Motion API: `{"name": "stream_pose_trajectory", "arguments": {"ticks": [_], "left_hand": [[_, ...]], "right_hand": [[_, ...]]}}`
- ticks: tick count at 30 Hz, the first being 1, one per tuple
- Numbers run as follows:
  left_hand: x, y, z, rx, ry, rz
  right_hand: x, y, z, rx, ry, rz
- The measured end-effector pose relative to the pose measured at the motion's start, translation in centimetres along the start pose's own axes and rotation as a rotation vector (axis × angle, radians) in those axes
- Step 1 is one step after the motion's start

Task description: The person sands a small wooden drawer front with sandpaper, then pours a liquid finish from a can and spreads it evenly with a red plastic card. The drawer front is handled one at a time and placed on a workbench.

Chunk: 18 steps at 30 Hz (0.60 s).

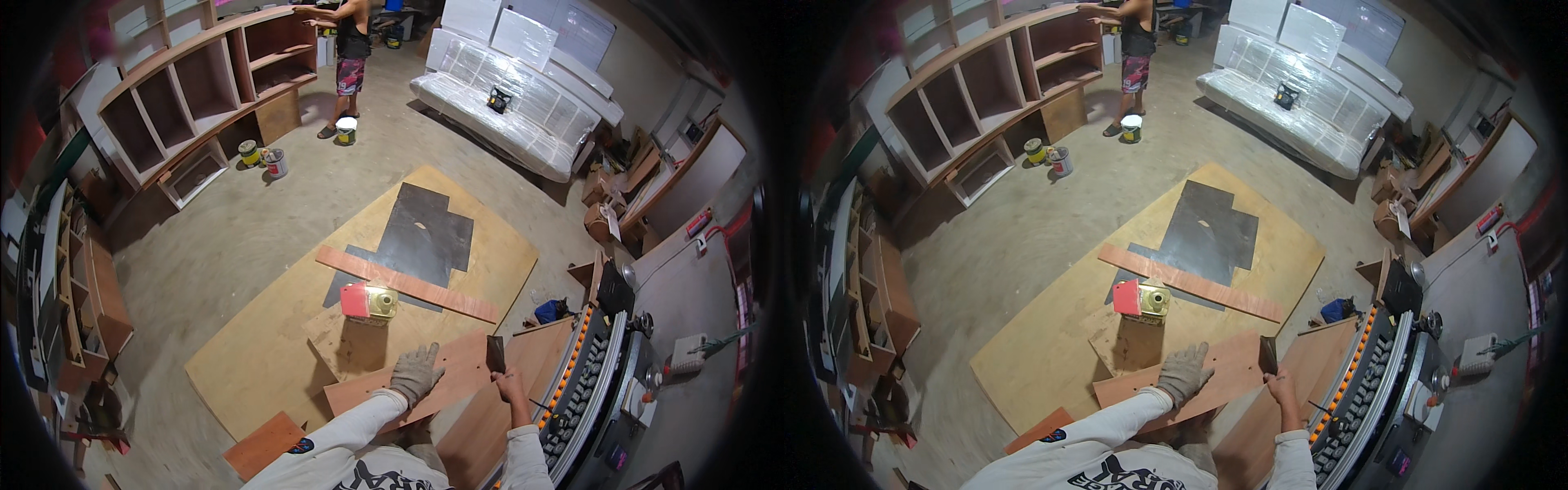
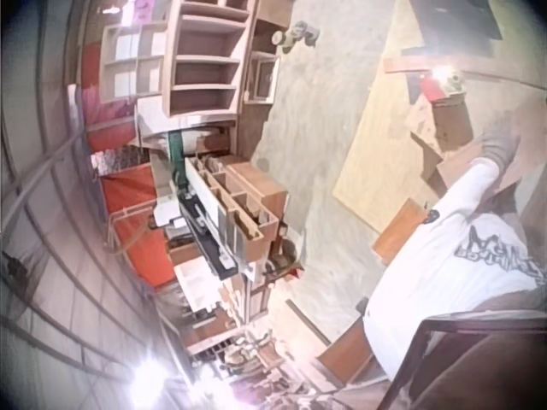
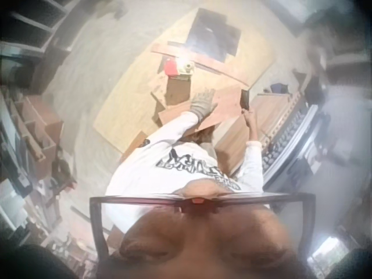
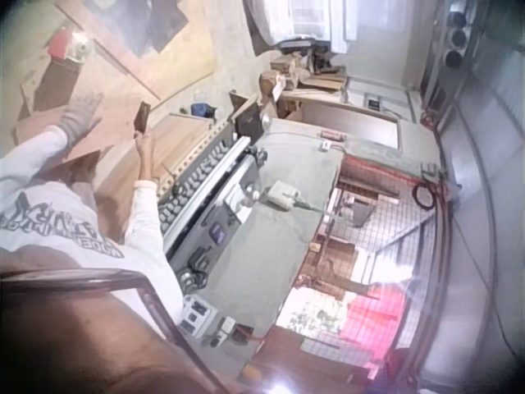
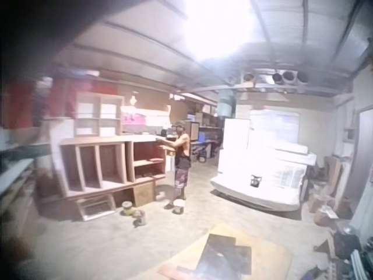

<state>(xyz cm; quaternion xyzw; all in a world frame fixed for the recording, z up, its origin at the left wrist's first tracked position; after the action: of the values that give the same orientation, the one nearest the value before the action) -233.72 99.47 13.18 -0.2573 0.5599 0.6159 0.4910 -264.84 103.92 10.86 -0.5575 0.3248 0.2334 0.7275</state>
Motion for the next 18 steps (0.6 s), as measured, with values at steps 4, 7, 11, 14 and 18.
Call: {"name": "stream_pose_trajectory", "arguments": {"ticks": [4,7,11,14,18], "left_hand": [[-1.4,1.4,-1.4,-0.099,-0.052,0.060],[-2.4,1.7,-2.2,-0.158,-0.030,0.097],[-2.9,0.8,-3.8,-0.272,-0.046,0.072],[-2.0,0.2,-4.4,-0.350,-0.043,0.070],[-0.6,0.6,-4.6,-0.432,0.108,0.019]], "right_hand": [[-0.6,-0.4,0.2,-0.039,0.022,0.087],[-0.9,-0.8,0.0,-0.076,0.021,0.184],[0.0,-1.7,-1.7,-0.189,0.015,0.202],[0.6,-1.8,-3.5,-0.334,0.016,0.173],[0.0,-0.9,-5.0,-0.238,-0.173,0.098]]}}
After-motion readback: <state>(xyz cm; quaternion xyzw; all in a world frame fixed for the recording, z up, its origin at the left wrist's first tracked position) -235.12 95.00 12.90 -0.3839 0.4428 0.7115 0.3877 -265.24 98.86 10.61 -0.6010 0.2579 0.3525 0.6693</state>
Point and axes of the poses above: each hand's wrist, its own z-axis away from the middle knuckle, its own x-axis out of the palm, y = z × x, the point moved 3 cm from there along -z, towards the middle knuckle, and after that the axes turned 10 degrees about -x, right-handed, at the moved point
